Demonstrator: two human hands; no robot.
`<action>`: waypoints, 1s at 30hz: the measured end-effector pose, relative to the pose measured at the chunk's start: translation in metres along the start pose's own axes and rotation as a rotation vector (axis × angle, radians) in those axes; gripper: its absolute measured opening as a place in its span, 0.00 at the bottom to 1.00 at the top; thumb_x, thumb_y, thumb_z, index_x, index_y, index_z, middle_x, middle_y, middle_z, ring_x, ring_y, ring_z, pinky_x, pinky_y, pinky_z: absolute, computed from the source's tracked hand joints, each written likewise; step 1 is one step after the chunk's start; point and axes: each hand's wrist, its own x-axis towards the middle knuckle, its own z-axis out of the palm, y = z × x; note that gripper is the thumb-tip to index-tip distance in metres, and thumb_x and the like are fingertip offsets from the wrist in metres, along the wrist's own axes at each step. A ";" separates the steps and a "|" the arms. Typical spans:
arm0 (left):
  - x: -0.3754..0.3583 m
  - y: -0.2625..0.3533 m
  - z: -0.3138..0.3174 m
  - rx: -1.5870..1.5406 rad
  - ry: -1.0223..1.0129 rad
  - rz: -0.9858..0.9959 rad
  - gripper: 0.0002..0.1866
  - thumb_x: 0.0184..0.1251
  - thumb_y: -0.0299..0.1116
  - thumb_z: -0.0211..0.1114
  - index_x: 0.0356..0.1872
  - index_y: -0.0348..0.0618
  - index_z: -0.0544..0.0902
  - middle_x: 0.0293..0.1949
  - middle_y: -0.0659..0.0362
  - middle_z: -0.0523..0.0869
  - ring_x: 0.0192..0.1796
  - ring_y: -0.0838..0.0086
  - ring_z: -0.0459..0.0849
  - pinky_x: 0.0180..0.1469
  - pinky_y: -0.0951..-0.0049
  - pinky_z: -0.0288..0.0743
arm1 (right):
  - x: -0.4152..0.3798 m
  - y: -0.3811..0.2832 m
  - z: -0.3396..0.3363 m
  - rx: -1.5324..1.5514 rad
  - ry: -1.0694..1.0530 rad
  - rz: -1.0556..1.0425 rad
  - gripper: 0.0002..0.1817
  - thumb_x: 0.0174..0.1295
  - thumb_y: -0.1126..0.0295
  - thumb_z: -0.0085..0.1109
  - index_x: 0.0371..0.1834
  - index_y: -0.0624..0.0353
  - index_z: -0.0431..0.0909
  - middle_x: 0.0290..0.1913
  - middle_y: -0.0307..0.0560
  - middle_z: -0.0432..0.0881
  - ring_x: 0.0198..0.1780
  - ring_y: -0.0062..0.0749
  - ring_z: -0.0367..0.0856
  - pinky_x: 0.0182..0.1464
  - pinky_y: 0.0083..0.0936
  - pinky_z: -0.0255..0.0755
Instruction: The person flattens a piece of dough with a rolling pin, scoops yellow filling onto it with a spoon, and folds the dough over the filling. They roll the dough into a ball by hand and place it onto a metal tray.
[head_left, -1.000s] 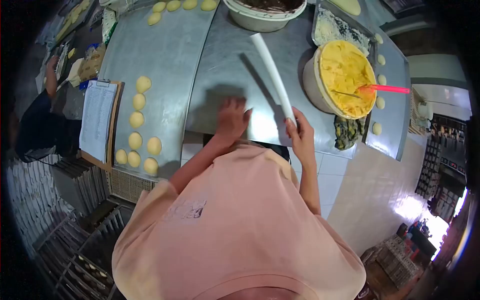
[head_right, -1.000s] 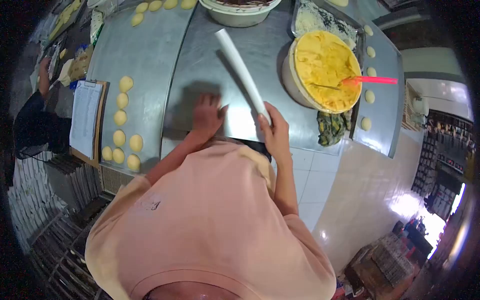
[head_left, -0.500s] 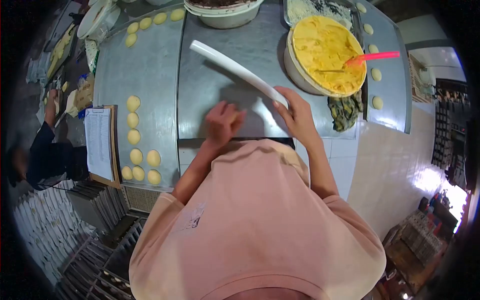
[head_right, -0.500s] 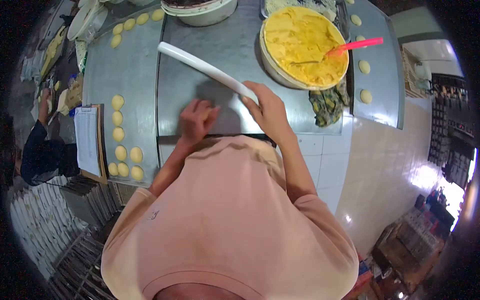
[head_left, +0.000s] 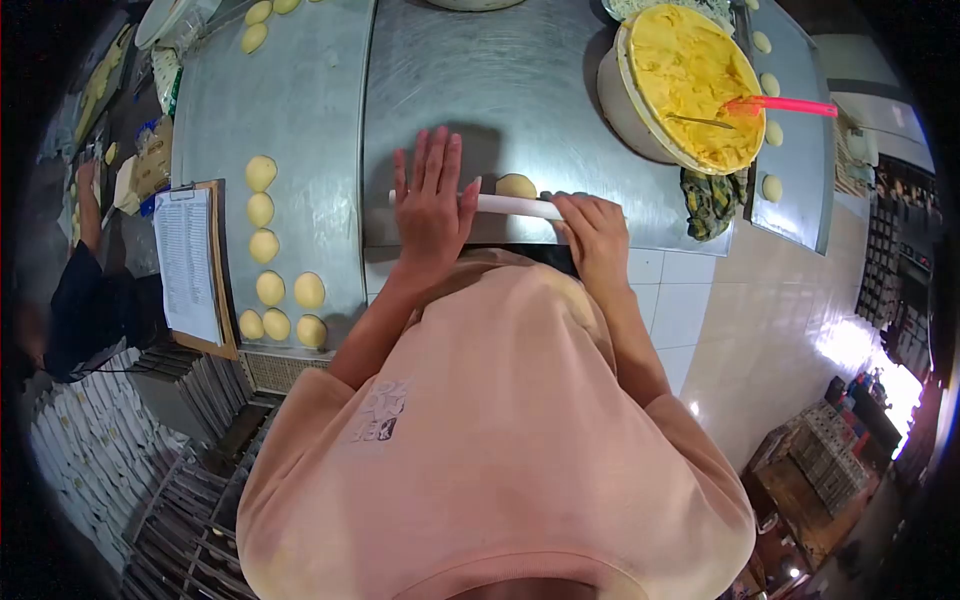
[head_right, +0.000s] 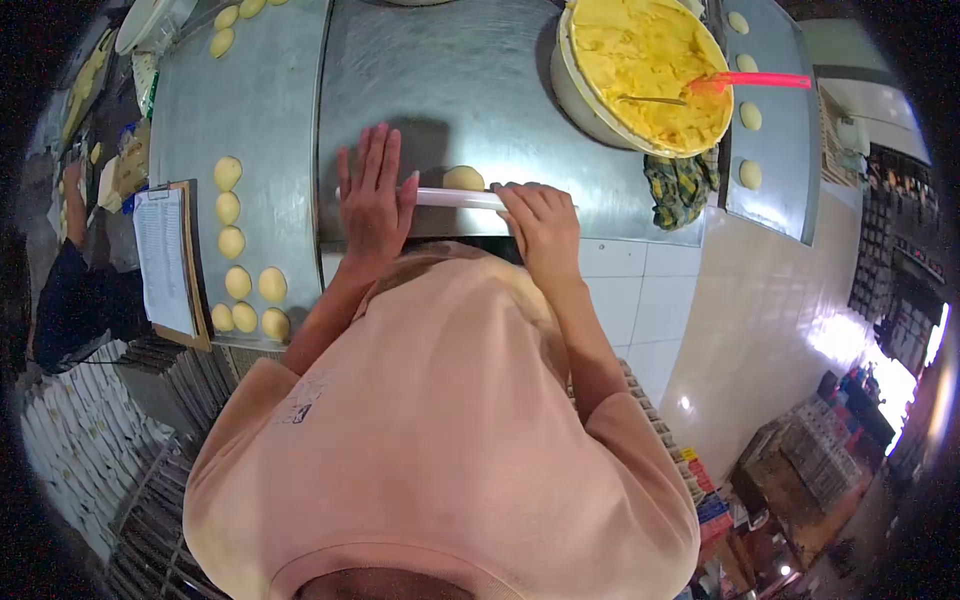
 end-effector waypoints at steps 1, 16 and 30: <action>-0.004 -0.006 0.007 -0.009 -0.050 -0.018 0.31 0.76 0.42 0.55 0.76 0.41 0.64 0.77 0.47 0.63 0.78 0.54 0.62 0.79 0.46 0.49 | -0.001 0.002 0.005 -0.005 -0.001 -0.007 0.18 0.62 0.68 0.64 0.56 0.53 0.83 0.52 0.41 0.84 0.56 0.42 0.79 0.59 0.40 0.70; 0.096 -0.063 0.075 0.156 0.146 0.028 0.33 0.78 0.51 0.52 0.76 0.44 0.64 0.76 0.43 0.61 0.78 0.50 0.61 0.77 0.45 0.53 | 0.110 0.071 0.054 -0.232 0.153 -0.036 0.28 0.74 0.54 0.48 0.70 0.59 0.71 0.72 0.55 0.70 0.76 0.49 0.63 0.77 0.47 0.53; -0.057 -0.016 0.009 -0.274 0.099 0.102 0.27 0.70 0.36 0.62 0.68 0.41 0.72 0.69 0.49 0.72 0.71 0.53 0.69 0.72 0.47 0.59 | -0.043 0.012 0.044 -0.145 0.185 0.029 0.20 0.61 0.67 0.67 0.57 0.58 0.80 0.54 0.49 0.82 0.53 0.44 0.78 0.56 0.40 0.67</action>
